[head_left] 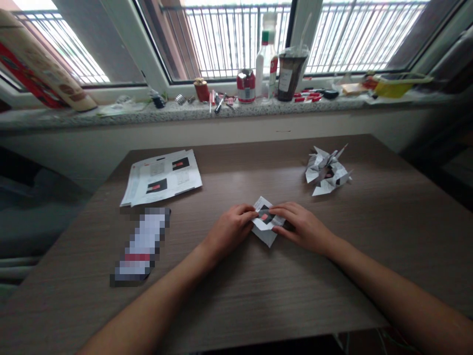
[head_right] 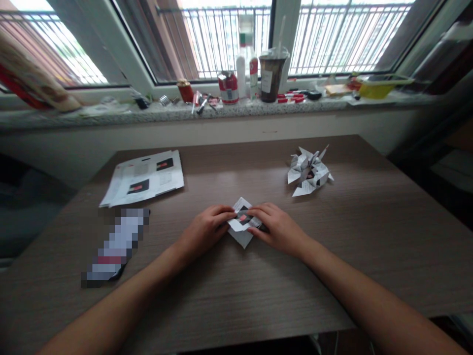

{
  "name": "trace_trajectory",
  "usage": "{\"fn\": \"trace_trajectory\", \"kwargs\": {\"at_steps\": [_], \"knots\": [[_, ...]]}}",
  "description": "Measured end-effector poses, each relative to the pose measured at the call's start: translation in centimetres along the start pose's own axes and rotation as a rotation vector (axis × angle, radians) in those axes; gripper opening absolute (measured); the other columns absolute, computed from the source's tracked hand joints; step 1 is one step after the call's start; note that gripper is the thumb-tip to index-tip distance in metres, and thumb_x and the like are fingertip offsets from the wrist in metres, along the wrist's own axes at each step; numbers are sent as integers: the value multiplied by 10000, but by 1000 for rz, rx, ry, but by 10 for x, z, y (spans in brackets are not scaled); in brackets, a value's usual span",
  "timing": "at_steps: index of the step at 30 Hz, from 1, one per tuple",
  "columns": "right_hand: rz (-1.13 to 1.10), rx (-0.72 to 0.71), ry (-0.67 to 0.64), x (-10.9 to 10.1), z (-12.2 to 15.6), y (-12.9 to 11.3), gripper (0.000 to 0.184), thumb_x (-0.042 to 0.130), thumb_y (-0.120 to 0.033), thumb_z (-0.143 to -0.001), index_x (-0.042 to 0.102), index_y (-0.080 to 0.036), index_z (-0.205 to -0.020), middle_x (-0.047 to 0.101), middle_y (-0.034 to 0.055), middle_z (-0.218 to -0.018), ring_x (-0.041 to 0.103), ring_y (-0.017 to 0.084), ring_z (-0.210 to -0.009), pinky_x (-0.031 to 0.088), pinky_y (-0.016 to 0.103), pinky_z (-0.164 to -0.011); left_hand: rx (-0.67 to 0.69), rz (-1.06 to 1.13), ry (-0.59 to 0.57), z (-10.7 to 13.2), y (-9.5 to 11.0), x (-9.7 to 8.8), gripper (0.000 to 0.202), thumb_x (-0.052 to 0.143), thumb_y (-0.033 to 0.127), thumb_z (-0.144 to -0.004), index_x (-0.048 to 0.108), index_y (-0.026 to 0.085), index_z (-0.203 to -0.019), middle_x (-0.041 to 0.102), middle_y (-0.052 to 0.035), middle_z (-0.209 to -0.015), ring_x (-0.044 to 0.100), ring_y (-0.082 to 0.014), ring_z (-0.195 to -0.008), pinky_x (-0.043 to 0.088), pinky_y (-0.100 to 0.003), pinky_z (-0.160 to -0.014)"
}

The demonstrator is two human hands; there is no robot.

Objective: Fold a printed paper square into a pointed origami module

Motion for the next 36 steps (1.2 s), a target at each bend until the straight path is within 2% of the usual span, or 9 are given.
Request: {"fn": "trace_trajectory", "kwargs": {"at_steps": [4, 10, 17, 21, 25, 31, 36], "knots": [[27, -31, -12, 3, -1, -2, 443, 691, -302, -957, 593, -266, -1387, 661, 113, -1341, 598, 298, -1242, 525, 521, -1032, -18, 45, 36, -1, -3, -1, 204, 602, 164, -1000, 722, 214, -1158, 720, -75, -1174, 688, -231, -1052, 567, -392, -940], [-30, 48, 46, 6, -4, 14, 285, 669, -190, -960, 671, -241, -1240, 706, 100, -1219, 645, 266, -1132, 552, 464, -962, -34, 58, 36, -8, -2, -5, 166, 631, 149, -983, 736, 208, -1096, 745, -64, -1100, 686, -229, -1017, 557, -394, -931], [-13, 78, -25, 9, -14, 20, 295, 702, -193, -935, 709, -228, -1229, 674, 107, -1137, 632, 252, -1057, 534, 413, -918, -118, 114, -25, -13, -4, -10, 133, 654, 132, -964, 750, 182, -1042, 727, -66, -1046, 686, -202, -930, 550, -335, -850], [-59, 147, -48, 6, -21, 21, 221, 703, -170, -928, 752, -209, -1140, 664, 92, -1063, 640, 228, -974, 529, 365, -880, -149, 146, -53, -15, -5, -11, 137, 672, 130, -947, 752, 185, -1044, 712, -63, -1035, 679, -194, -906, 530, -309, -818], [-96, 214, -71, 3, -28, 22, 149, 664, -195, -962, 773, -191, -1064, 669, 89, -1027, 653, 214, -939, 519, 329, -864, -205, 137, -82, -19, -6, -13, 131, 655, 128, -955, 751, 185, -1024, 717, -58, -980, 676, -186, -861, 509, -292, -788], [-101, 275, -131, 0, -39, 26, 120, 690, -234, -947, 781, -181, -1004, 691, 78, -969, 658, 207, -878, 490, 299, -802, -294, 15, -103, -29, -9, -15, 100, 652, 156, -954, 717, 164, -879, 701, -57, -860, 640, -187, -764, 469, -291, -722], [-76, 341, -159, 2, -48, 37, 159, 714, -318, -931, 785, -177, -942, 728, 72, -929, 655, 197, -801, 443, 278, -701, -328, 62, -122, -34, -12, -14, 97, 639, 135, -935, 693, 168, -862, 717, -48, -840, 646, -182, -743, 431, -277, -679]]}}
Point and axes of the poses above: each hand's wrist, its own z-axis away from the middle knuckle, its own x-axis out of the palm, y = z × x, the point moved 6 cm from there along -z, towards the middle knuckle
